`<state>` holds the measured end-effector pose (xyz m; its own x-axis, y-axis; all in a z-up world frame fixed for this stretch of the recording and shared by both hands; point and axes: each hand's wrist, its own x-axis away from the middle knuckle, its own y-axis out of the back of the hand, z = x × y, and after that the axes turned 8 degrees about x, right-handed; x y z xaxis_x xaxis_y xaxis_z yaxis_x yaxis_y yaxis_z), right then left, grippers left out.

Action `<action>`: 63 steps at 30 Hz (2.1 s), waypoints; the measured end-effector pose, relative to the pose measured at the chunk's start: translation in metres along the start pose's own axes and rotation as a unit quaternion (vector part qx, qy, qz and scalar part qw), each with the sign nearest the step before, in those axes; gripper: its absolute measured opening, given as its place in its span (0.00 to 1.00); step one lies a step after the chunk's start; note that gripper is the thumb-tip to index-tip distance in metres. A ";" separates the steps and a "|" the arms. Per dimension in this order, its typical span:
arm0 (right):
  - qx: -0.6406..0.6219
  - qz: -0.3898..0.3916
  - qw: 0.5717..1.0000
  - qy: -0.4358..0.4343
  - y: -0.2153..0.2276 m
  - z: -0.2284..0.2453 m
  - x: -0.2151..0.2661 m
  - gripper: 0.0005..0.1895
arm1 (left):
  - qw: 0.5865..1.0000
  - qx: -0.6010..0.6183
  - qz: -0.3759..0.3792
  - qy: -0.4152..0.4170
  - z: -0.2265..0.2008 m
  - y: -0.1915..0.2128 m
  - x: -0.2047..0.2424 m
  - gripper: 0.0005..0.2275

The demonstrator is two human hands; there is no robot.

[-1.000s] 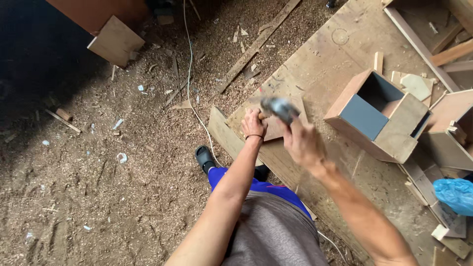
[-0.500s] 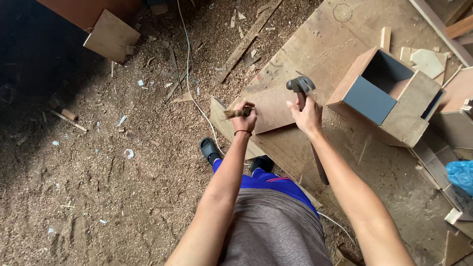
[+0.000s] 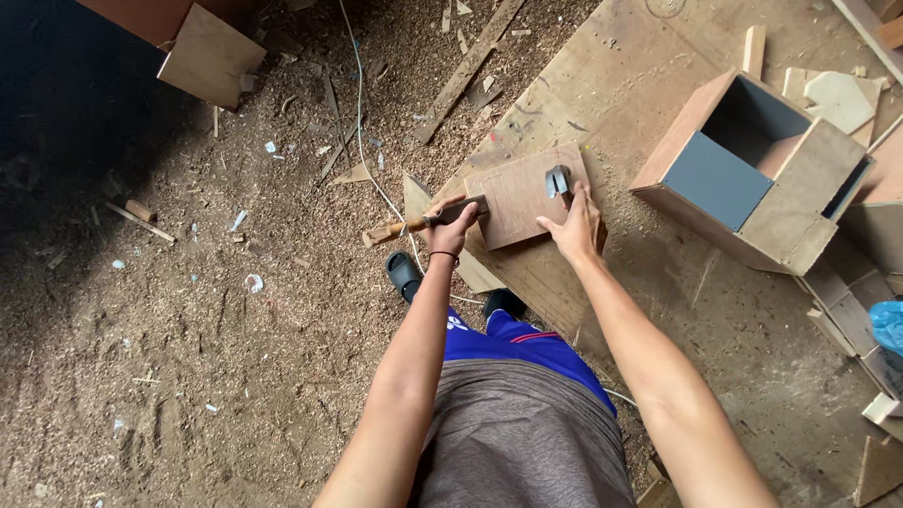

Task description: The person uses a chisel and hammer to carve a rectangular wooden block on a workbench. They repeatedly position the chisel and strike it with the hammer to remove wood shavings, occasionally adjusting the block's position.

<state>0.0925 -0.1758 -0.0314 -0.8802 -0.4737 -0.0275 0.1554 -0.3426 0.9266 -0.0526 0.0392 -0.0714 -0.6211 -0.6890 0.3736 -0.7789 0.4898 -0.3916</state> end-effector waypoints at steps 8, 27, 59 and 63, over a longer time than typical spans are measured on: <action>-0.037 0.083 0.991 -0.099 -0.009 0.003 -0.002 0.62 | 0.997 0.043 -0.036 0.052 -0.001 0.008 0.014 0.16; -0.061 0.066 0.993 -0.074 -0.010 -0.001 0.006 0.59 | 0.999 -0.036 -0.014 -0.009 -0.003 -0.005 0.035 0.12; -0.016 0.070 0.996 -0.052 0.002 0.003 0.007 0.55 | 0.951 -0.273 -0.018 -0.144 -0.024 -0.030 0.047 0.11; 0.008 0.082 0.995 -0.062 0.001 0.002 0.001 0.52 | 0.947 -0.292 -0.035 -0.131 -0.022 -0.032 0.044 0.11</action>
<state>0.0903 -0.1747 -0.0300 -0.8926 -0.4178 0.1693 0.2943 -0.2556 0.9209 -0.0573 0.0047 -0.0241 -0.5823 -0.8025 0.1302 -0.7805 0.5966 0.1867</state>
